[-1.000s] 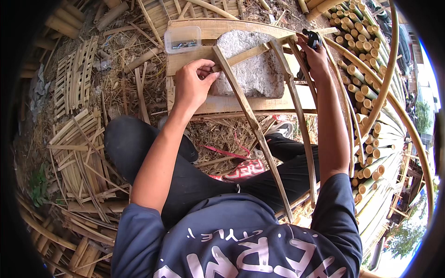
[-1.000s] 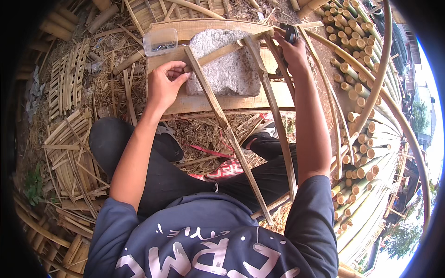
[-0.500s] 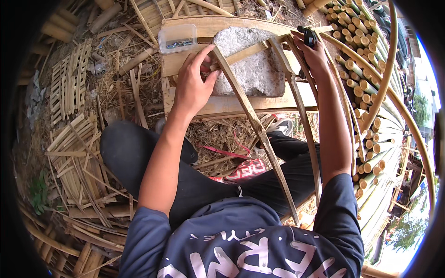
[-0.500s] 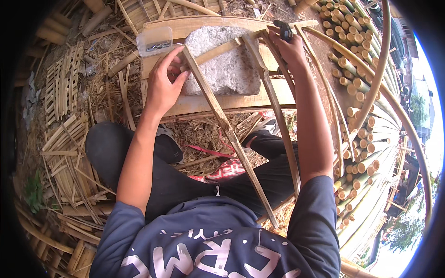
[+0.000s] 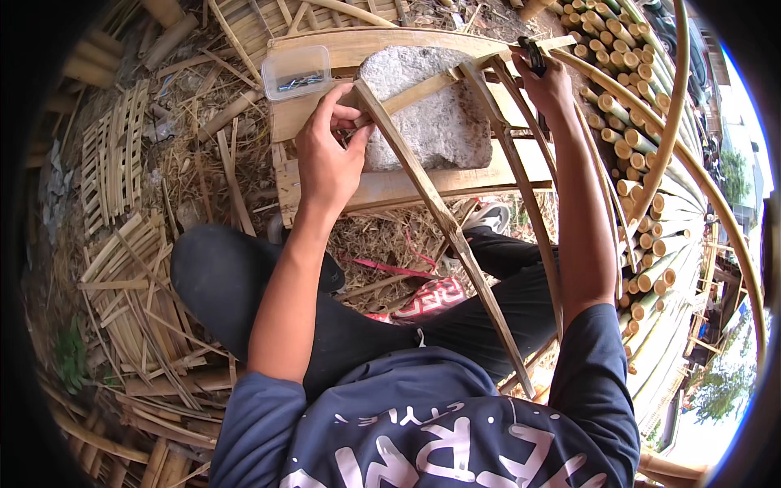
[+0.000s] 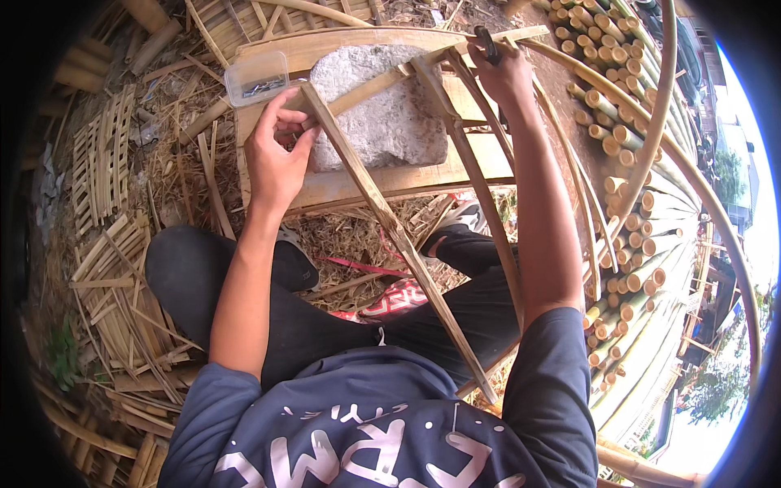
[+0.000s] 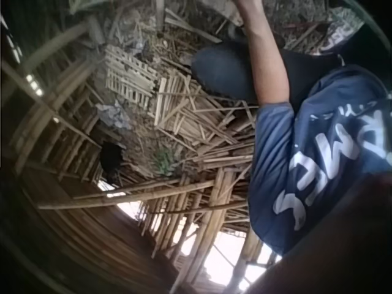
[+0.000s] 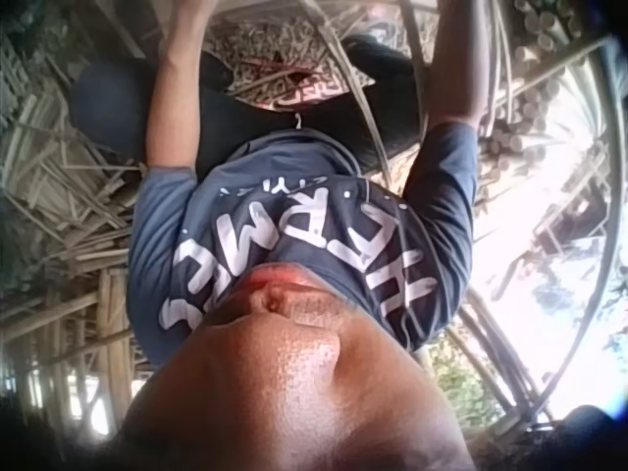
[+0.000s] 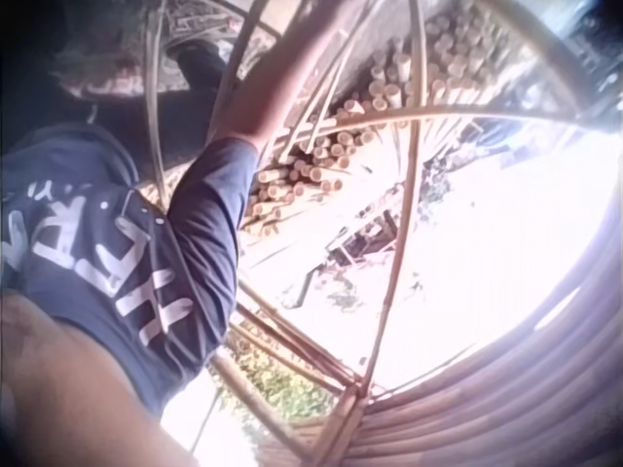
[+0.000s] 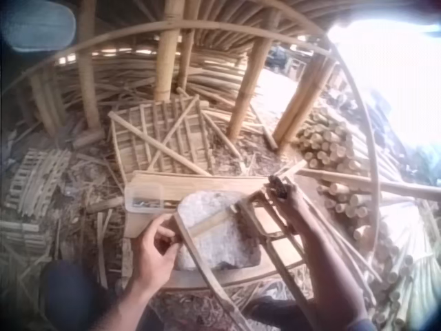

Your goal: The person assembles a bamboo frame by positioning bamboo slats across a wooden base and hammering nails into them using a hammer.

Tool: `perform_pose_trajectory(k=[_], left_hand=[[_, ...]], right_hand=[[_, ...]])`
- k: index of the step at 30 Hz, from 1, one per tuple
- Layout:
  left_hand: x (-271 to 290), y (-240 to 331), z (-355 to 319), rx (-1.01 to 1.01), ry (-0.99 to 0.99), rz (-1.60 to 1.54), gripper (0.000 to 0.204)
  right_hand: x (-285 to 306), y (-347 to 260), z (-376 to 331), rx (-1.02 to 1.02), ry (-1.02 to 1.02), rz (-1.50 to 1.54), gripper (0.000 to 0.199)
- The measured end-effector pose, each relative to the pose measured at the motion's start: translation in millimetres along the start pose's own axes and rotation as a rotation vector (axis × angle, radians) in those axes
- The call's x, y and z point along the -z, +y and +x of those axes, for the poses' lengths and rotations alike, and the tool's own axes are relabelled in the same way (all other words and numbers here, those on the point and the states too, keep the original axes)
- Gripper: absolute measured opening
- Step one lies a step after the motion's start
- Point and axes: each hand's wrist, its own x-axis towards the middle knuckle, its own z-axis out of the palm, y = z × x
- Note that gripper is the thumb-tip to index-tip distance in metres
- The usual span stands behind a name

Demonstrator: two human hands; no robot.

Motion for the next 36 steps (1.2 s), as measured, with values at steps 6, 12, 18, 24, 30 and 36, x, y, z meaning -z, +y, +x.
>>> perform_pose_trajectory(k=[6,12,18,24,30,36], left_hand=[[-1.4,0.0,-1.9,-0.013,0.018,0.022,0.057],[-4.3,5.9,-2.4,0.03,0.029,0.024,0.051],[0.4,2.9,-0.5,0.042,0.011,0.029,0.049],[2.2,-3.0,-1.7,0.026,0.001,0.006,0.05],[5.3,-1.1,-1.0,0.003,0.007,0.054,0.051],[10.5,-1.7,-2.3,0.023,-0.001,0.043,0.051]], right_hand=[[60.2,-50.6,-29.1,0.274,0.27,-0.076,0.039],[67.6,-108.3,-146.4,0.601,-0.223,0.083,0.029],[48.2,-121.2,-190.1,0.628,-0.476,-0.014,0.066],[34.0,-123.0,-195.4,0.475,-0.568,-0.008,0.079],[26.9,-115.2,-196.1,0.532,-0.512,0.019,0.081],[26.4,-115.9,-197.0,0.544,-0.523,0.038,0.083]])
